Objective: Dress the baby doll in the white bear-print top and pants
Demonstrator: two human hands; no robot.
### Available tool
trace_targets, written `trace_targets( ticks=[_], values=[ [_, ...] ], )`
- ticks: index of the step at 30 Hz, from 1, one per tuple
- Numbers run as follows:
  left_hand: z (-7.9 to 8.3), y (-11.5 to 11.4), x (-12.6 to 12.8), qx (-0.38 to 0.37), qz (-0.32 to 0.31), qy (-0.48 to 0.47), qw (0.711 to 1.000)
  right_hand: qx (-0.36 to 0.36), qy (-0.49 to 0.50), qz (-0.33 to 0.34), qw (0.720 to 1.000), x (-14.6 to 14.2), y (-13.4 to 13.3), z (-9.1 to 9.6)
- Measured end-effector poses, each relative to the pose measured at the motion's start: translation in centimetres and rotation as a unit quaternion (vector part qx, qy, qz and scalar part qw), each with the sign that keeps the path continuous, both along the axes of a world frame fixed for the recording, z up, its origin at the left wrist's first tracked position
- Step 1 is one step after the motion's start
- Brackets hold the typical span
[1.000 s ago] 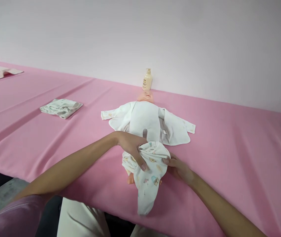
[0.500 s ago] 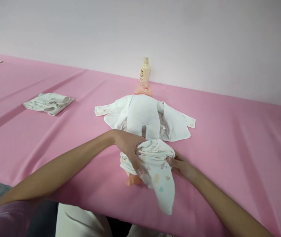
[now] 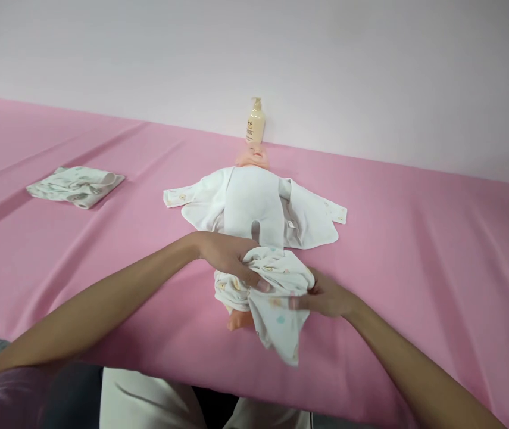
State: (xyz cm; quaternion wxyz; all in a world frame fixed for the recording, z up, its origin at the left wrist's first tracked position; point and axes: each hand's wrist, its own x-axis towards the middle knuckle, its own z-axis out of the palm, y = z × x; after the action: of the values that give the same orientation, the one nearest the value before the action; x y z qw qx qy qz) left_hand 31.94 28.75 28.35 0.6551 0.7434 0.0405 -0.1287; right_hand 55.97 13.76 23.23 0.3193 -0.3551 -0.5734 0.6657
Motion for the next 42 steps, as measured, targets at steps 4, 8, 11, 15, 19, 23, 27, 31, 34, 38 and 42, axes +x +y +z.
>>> trace_targets(
  ticks=[4,8,11,15,19,23,27,31,34,38,42],
  values=[
    [0.0,-0.5,0.2,-0.044,-0.07,0.031,0.996,0.007,0.024,-0.058,0.998,-0.1,0.1,-0.5],
    [-0.4,-0.1,0.0,-0.04,-0.036,0.01,0.999,0.007,-0.008,-0.013,1.0,0.1,0.5,0.2],
    [-0.6,0.3,-0.2,-0.037,-0.035,-0.004,0.999,0.013,-0.012,0.039,0.999,0.4,0.6,0.9],
    [-0.3,0.1,-0.2,-0.033,-0.052,-0.009,0.998,-0.015,-0.023,0.085,0.996,0.7,0.5,1.0],
    [0.3,-0.8,0.0,-0.023,-0.032,-0.015,0.999,-0.009,0.014,0.083,0.996,1.1,0.5,0.5],
    [0.4,-1.4,0.1,-0.047,-0.025,-0.034,0.998,-0.001,0.039,0.08,0.996,1.3,0.6,0.3],
    [0.3,-1.7,0.3,-0.065,-0.019,-0.056,0.996,0.022,-0.005,0.065,0.998,0.5,0.6,1.3],
    [0.6,-2.0,0.5,-0.013,-0.014,-0.065,0.998,0.045,-0.091,-0.073,0.992,-1.5,-0.5,2.5],
    [0.9,-2.3,0.5,0.054,0.033,-0.039,0.997,0.064,-0.159,-0.249,0.953,-4.2,-3.0,2.6],
    [1.2,-3.0,0.5,0.155,0.059,-0.024,0.986,0.107,-0.2,-0.431,0.874,-8.6,-7.6,1.6],
    [1.8,-4.5,0.4,0.251,0.071,-0.03,0.965,0.063,-0.226,-0.468,0.852,-11.2,-10.6,0.8]
  ],
)
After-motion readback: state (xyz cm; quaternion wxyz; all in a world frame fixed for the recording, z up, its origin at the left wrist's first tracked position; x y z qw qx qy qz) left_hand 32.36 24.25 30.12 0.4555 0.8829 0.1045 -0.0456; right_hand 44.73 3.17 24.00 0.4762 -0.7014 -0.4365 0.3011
